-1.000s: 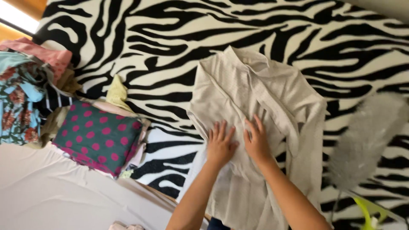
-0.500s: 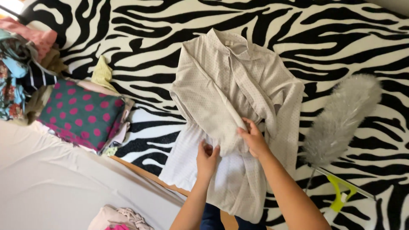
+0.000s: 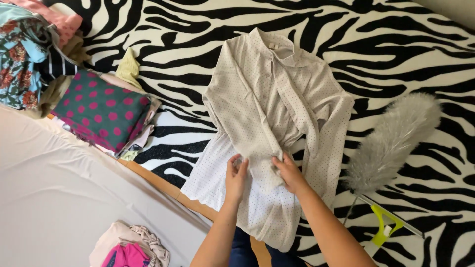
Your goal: The person folds a light gray sweatshirt on a mattress, then places it on a stack of folded clothes. They then fold a white polka-dotted dress on a zebra-patterned bed and place it on the same stack.
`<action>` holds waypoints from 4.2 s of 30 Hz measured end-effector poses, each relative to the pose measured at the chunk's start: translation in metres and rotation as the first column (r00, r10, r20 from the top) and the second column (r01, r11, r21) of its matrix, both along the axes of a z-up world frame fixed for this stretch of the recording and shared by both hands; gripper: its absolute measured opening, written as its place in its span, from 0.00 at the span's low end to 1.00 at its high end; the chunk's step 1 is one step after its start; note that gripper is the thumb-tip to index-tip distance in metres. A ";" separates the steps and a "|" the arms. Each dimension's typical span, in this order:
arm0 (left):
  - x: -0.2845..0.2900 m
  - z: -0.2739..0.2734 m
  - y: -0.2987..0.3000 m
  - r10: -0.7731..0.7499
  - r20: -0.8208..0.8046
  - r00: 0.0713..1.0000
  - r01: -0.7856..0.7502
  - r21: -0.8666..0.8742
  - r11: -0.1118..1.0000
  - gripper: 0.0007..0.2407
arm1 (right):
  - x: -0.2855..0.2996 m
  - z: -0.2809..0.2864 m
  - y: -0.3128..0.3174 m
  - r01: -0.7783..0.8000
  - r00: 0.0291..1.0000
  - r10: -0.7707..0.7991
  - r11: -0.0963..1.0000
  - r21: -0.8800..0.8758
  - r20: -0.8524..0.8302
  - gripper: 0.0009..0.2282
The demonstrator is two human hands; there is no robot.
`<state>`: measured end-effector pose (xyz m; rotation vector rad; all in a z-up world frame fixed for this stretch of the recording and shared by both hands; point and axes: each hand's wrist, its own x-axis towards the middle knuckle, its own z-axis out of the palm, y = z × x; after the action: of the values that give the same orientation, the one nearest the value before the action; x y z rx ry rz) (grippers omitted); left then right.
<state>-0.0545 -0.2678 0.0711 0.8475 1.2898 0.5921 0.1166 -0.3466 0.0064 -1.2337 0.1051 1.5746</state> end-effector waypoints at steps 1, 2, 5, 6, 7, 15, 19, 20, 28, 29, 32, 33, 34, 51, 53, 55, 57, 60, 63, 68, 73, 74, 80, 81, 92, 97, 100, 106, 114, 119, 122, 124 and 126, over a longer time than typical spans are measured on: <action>0.002 0.005 -0.003 0.000 0.002 1.000 0.000 -0.001 1.000 0.18 | -0.001 -0.016 -0.005 0.000 1.000 0.000 1.000 -0.001 0.002 0.16; 0.003 0.011 -0.005 -0.014 0.001 1.000 0.014 -0.029 0.999 0.22 | -0.003 -0.031 -0.010 -0.026 0.998 0.026 1.000 -0.003 0.053 0.15; 0.000 0.007 -0.010 0.000 0.032 0.999 0.001 -0.037 0.999 0.28 | -0.006 -0.045 -0.018 -0.064 0.989 0.064 0.998 0.001 0.135 0.15; -0.002 0.002 -0.011 0.026 0.065 0.998 -0.025 -0.016 1.000 0.30 | -0.006 -0.045 -0.019 -0.076 0.983 0.074 0.997 0.009 0.167 0.16; 0.003 0.018 -0.007 0.028 0.068 0.997 -0.027 -0.016 1.000 0.30 | -0.002 -0.017 -0.013 -0.078 0.983 0.075 0.997 0.009 0.170 0.16; -0.016 0.032 0.018 -0.227 -0.771 0.595 0.578 0.215 0.787 0.14 | 0.008 0.068 0.010 -0.347 0.440 0.387 0.905 -0.244 0.810 0.20; -0.012 0.021 0.069 -0.141 -0.644 0.752 0.459 0.358 0.813 0.12 | 0.025 0.076 0.068 -0.307 0.376 0.253 0.942 -0.138 0.891 0.15; -0.005 0.026 0.085 -0.121 -0.608 0.785 0.433 0.398 0.809 0.12 | 0.029 0.089 0.088 -0.323 0.428 0.299 0.932 -0.165 0.853 0.14; 0.052 0.033 0.210 -0.161 -0.404 0.901 0.324 0.377 0.868 0.17 | 0.049 0.017 0.208 -0.191 0.725 0.115 0.981 0.038 0.679 0.16; 0.059 0.029 0.228 -0.182 -0.410 0.894 0.320 0.297 0.900 0.18 | 0.051 0.011 0.219 -0.149 0.759 0.111 0.989 0.004 0.641 0.17; 0.083 0.011 0.279 -0.222 -0.393 0.892 0.320 0.204 0.925 0.23 | 0.050 -0.008 0.231 -0.106 0.735 0.184 0.982 -0.157 0.653 0.20; 0.091 0.004 0.294 -0.222 -0.376 0.900 0.311 0.194 0.930 0.25 | 0.047 -0.016 0.232 -0.111 0.675 0.279 0.954 -0.280 0.683 0.20; 0.101 -0.003 0.308 -0.235 -0.374 0.897 0.323 0.194 0.926 0.25 | 0.045 -0.034 0.231 -0.097 0.677 0.270 0.955 -0.281 0.684 0.20; 0.167 -0.115 0.409 -0.049 -0.271 0.961 0.173 0.455 0.873 0.07 | 0.068 0.023 0.248 -0.047 0.365 0.110 0.994 -0.100 0.925 0.13; 0.164 -0.110 0.370 -0.090 -0.288 0.953 0.251 0.593 0.765 0.11 | 0.084 0.024 0.226 0.011 0.300 0.114 0.992 -0.122 0.947 0.20; 0.166 -0.078 0.331 -0.124 -0.300 0.946 0.310 0.722 0.619 0.16 | 0.104 0.035 0.209 0.069 0.218 0.108 0.990 -0.126 0.970 0.27; 0.161 -0.023 0.270 -0.195 -0.623 0.758 0.634 0.633 0.444 0.20 | 0.119 0.056 0.178 0.091 0.193 0.360 0.920 -0.382 0.913 0.31; 0.154 -0.002 0.233 -0.264 -0.824 0.501 0.832 0.375 0.410 0.32 | 0.134 0.049 0.140 -0.014 0.080 0.729 0.683 -0.730 0.680 0.34; 0.148 -0.033 0.225 -0.278 -0.918 0.282 0.938 0.203 0.280 0.35 | 0.144 0.012 0.107 -0.038 0.298 0.720 0.665 -0.745 0.627 0.27; 0.152 -0.022 0.225 -0.358 -0.920 0.161 0.945 0.038 0.326 0.34 | 0.145 0.098 0.142 -0.020 0.397 0.633 0.730 -0.683 0.665 0.14; 0.152 -0.021 0.223 -0.286 -0.933 0.218 0.945 0.128 0.302 0.33 | 0.137 0.108 0.156 0.077 0.444 0.289 0.931 -0.358 0.848 0.12; 0.150 -0.019 0.223 -0.298 -0.926 0.230 0.941 0.134 0.312 0.33 | 0.133 0.096 0.155 0.119 0.417 0.081 0.983 -0.143 0.905 0.11; 0.123 -0.050 0.219 -0.243 -0.802 0.545 0.824 0.459 0.332 0.26 | 0.093 0.056 0.154 0.211 0.854 -0.184 0.977 -0.002 0.486 0.15; 0.115 -0.059 0.218 -0.240 -0.733 0.637 0.764 0.557 0.326 0.21 | 0.086 0.048 0.152 0.174 0.943 -0.144 0.982 -0.075 0.299 0.18; 0.071 0.011 0.087 -0.318 -0.568 0.759 0.625 0.502 0.597 0.22 | 0.035 -0.022 0.085 0.229 0.970 -0.227 0.973 -0.018 0.087 0.19; 0.052 0.030 0.055 -0.232 -0.363 0.903 0.370 0.379 0.848 0.20 | 0.030 0.006 0.077 0.173 0.924 -0.208 0.976 0.134 0.320 0.18; 0.033 0.006 0.041 -0.249 -0.074 0.966 0.252 0.505 0.825 0.12 | 0.030 0.039 0.061 -0.024 0.791 0.004 0.999 0.025 0.612 0.16; 0.021 -0.009 0.028 -0.093 -0.179 0.979 0.120 0.145 0.982 0.09 | 0.047 0.002 -0.022 0.010 0.460 0.161 0.982 -0.186 0.873 0.12; 0.079 0.040 -0.012 0.133 -0.592 0.795 0.482 0.749 0.455 0.17 | 0.080 -0.012 -0.116 0.219 0.235 0.264 0.923 -0.316 0.935 0.35; 0.116 0.018 -0.054 -0.301 -0.515 0.802 0.597 0.697 0.398 0.13 | 0.099 -0.018 -0.138 0.092 0.500 0.447 0.824 -0.558 0.742 0.26; 0.136 0.024 -0.063 -0.458 -0.486 0.744 0.662 0.624 0.414 0.13 | 0.103 -0.035 -0.157 0.038 0.838 0.220 0.890 -0.455 0.499 0.18; 0.147 0.049 -0.065 -0.524 -0.465 0.713 0.695 0.568 0.442 0.13 | 0.107 -0.039 -0.165 0.212 0.926 -0.142 0.962 -0.173 0.349 0.16; 0.157 0.093 -0.067 -0.618 -0.373 0.692 0.691 0.591 0.416 0.18 | 0.112 -0.024 -0.164 0.376 0.710 -0.242 0.924 -0.065 0.662 0.14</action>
<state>0.1025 -0.3349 0.1644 1.9488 0.6511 0.3716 0.2283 -0.5105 -0.0177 -1.7563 0.0200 0.7891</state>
